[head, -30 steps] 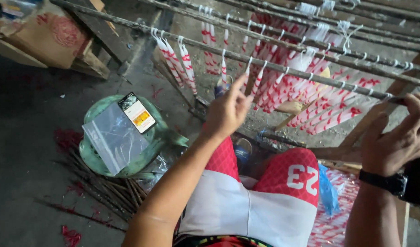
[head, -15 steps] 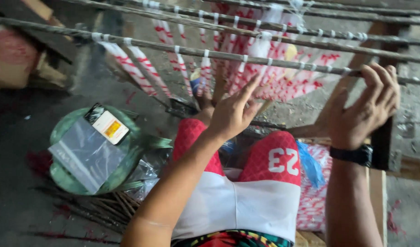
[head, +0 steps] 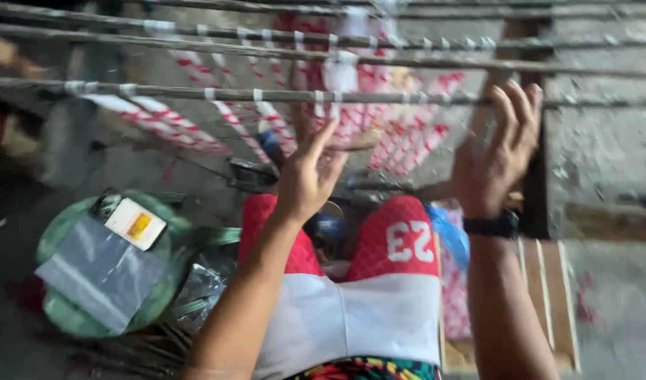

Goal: Tying individual candle wicks onto horizontal bars of a wooden frame in preparation for dipping.

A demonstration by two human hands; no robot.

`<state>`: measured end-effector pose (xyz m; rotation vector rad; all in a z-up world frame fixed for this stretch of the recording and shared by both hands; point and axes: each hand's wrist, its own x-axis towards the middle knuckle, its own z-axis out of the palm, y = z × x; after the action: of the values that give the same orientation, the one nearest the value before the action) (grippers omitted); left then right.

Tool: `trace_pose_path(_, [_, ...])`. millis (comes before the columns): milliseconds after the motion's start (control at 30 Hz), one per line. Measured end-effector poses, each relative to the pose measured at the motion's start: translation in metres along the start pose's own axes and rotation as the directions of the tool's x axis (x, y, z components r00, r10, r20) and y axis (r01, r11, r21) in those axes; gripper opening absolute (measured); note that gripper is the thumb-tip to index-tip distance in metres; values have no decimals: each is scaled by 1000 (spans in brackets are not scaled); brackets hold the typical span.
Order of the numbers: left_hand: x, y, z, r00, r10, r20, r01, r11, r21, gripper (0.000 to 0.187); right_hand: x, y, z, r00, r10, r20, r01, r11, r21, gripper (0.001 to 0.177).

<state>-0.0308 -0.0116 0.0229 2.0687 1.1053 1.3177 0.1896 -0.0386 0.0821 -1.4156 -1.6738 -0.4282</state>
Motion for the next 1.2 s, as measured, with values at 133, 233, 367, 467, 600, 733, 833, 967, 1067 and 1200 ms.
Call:
trace_pose_path(133, [-21,-30,-34,876,-122,-466,153,988,28,25,8,-13,-7,989,-144,-32,146,987,62,24])
trace_pose_path(233, [-36,-66,-75,648,-117,-753,389,901,195,36,-3,-22,-6,987,-141,-71,144,989,33,23])
trace_pose_path(367, [-24,-88,-114,652,34,-757,314,897,311,44,-17,-1,1,985,-166,-49,150,961,-233,39])
trace_pose_path(467, [-10,-102,-129,629,-36,-777,291,937,192,44,-11,-9,-4,982,-183,-46,170,966,-195,37])
trace_pose_path(600, [-5,-120,-128,588,-166,-791,306,952,28,43,-1,-19,-9,982,-169,-83,167,986,-29,53])
trace_pose_path(733, [-1,-84,-119,706,-89,-703,155,987,31,31,-3,-12,-8,989,-135,-55,132,990,-46,36])
trace_pose_path(833, [3,-79,-106,760,-19,-650,189,963,193,41,-8,-4,-5,988,-150,-43,147,987,-64,35])
trace_pose_path(967, [16,-24,-80,838,26,-545,155,946,284,22,-10,2,1,990,-128,-64,123,990,-71,36])
trace_pose_path(1067, [12,-14,-57,896,40,-442,77,967,244,28,-9,-2,-3,992,-119,-37,116,991,-68,36])
trace_pose_path(1200, [18,1,-36,916,84,-392,56,942,332,34,-10,-1,-4,997,-75,-6,75,996,-48,42])
